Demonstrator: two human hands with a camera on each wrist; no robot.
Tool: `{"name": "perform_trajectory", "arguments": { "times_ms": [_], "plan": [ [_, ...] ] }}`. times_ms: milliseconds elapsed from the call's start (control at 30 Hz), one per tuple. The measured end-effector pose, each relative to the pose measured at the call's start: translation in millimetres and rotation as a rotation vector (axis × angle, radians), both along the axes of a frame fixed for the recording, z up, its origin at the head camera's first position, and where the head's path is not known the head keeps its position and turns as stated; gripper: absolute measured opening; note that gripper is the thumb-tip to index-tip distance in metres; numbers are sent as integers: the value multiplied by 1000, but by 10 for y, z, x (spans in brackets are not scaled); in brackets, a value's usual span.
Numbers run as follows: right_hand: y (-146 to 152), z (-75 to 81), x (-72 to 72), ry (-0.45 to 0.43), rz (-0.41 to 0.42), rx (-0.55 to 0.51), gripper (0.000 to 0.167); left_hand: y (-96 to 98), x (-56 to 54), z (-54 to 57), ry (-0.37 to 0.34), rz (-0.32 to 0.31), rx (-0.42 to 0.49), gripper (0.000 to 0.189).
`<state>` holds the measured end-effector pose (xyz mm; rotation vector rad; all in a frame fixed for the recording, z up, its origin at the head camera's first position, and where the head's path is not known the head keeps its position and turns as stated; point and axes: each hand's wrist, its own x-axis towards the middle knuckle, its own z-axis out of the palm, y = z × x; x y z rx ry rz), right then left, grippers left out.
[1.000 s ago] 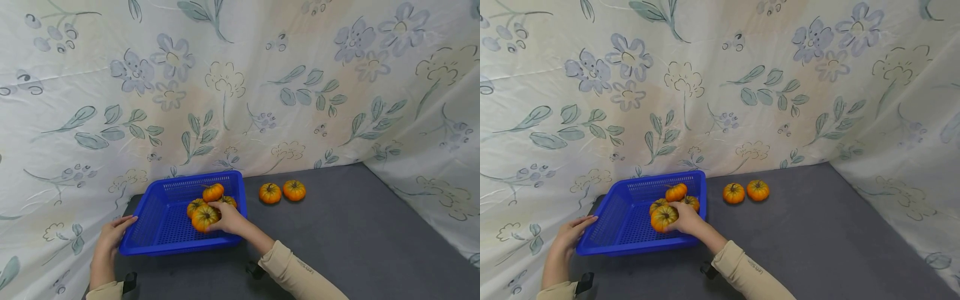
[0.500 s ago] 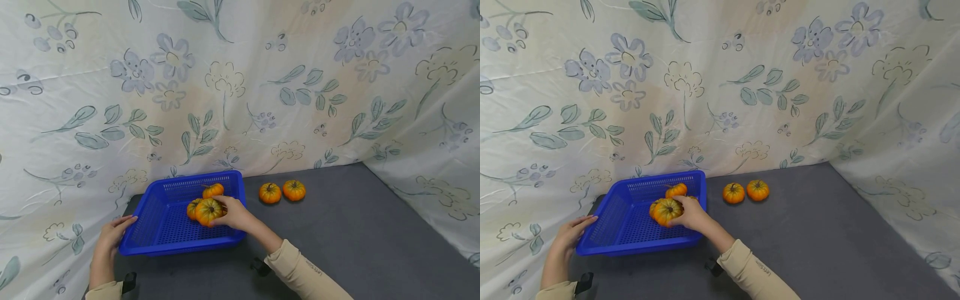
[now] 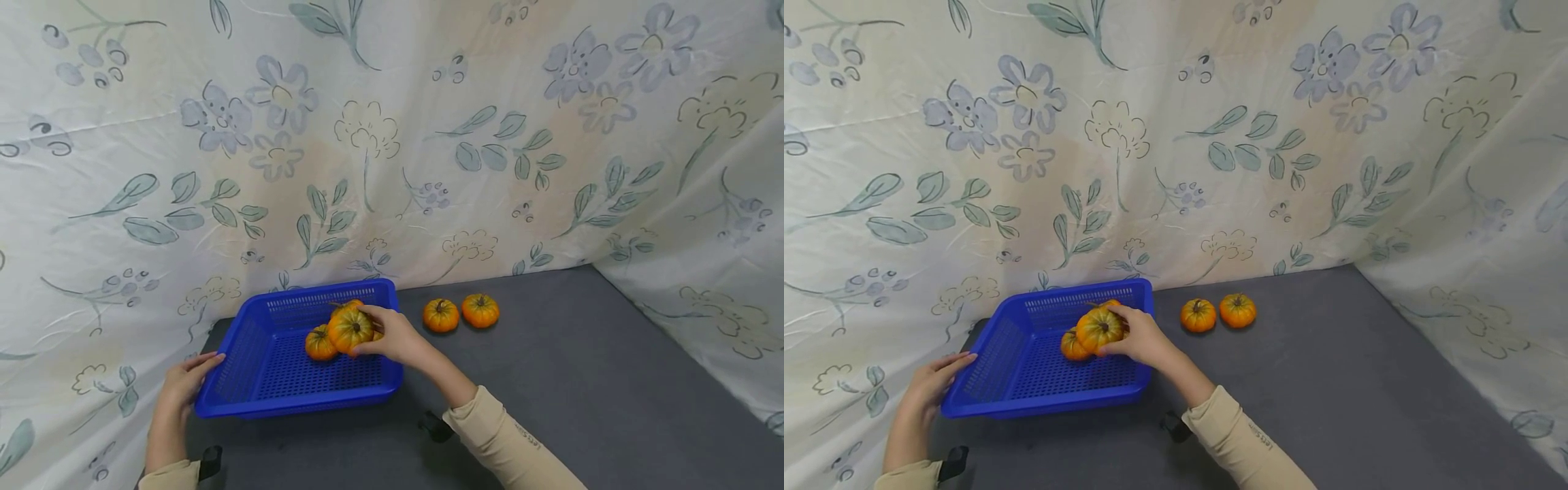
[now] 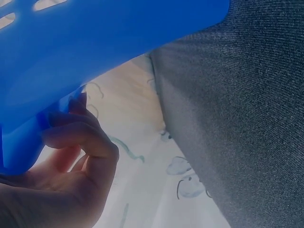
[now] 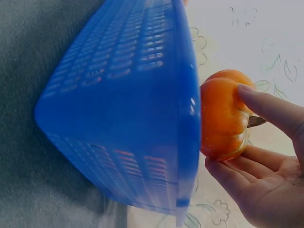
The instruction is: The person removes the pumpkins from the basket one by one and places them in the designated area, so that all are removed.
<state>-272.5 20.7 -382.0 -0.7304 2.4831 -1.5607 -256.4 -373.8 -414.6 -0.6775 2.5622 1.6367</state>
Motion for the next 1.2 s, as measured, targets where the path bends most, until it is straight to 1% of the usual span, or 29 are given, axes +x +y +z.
{"name": "perform_trajectory", "arguments": {
  "times_ms": [133, 367, 600, 767, 1033, 1100, 1133, 1200],
  "plan": [
    [67, 34, -14, -7, -21, 0, 76, 0, 10, 2, 3, -2, 9, 77],
    [182, 76, -48, -17, -70, -27, 75, -12, 20, 25, 8, 1, 55, 76],
    [311, 82, -101, -45, -115, -51, 75, 3, 27, 20, -1, 6, 19, 75],
    [437, 103, -137, -52, -132, -51, 75, 0, 22, 21, 5, -4, 21, 78],
    [652, 89, -204, -28, -153, -59, 76, 30, 28, 11, 5, 1, -26, 77],
    [699, 88, -219, -21, -157, -65, 77, 32, 27, 10, 7, -3, -31, 77],
    [721, 87, -226, -17, -158, -68, 77, 33, 25, 8, 8, 12, -27, 76],
    [765, 84, -242, -4, -164, -70, 76, 33, 25, 7, 6, 9, -32, 74]
  ]
}}
